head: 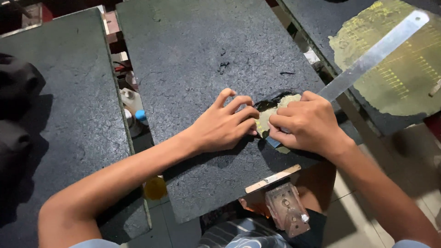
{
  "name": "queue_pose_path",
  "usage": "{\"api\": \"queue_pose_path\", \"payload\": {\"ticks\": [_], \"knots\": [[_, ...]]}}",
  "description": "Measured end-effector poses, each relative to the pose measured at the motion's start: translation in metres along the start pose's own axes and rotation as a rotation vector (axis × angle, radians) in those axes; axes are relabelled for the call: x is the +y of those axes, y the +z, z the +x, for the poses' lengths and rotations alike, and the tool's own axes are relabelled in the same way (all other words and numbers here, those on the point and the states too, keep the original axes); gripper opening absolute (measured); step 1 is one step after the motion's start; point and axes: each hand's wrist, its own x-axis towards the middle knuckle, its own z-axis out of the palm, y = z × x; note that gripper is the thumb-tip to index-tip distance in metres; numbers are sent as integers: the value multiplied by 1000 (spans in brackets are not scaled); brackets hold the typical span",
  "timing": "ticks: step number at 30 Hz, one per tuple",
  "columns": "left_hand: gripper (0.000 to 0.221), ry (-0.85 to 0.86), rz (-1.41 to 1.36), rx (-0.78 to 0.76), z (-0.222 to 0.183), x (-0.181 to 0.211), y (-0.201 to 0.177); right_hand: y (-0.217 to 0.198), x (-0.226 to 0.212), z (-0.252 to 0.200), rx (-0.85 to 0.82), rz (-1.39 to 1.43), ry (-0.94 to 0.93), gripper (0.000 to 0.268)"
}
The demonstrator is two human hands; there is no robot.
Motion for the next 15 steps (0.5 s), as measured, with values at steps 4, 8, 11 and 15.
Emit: {"api": "queue_pose_path", "payload": {"ticks": [4,8,11,15], "knots": [[24,-1,2,7,0,0,1,2,-2,-1,5,24,10,29],[25,0,1,28,1,-1,0,11,-1,-7,-12,103,41,25],[25,-6,-9,28,2,-1,1,20,1,-18,-40,148,86,20],[25,-24,-28,20,2,-3,2,22,-3,-24,-65,162,144,26]]}}
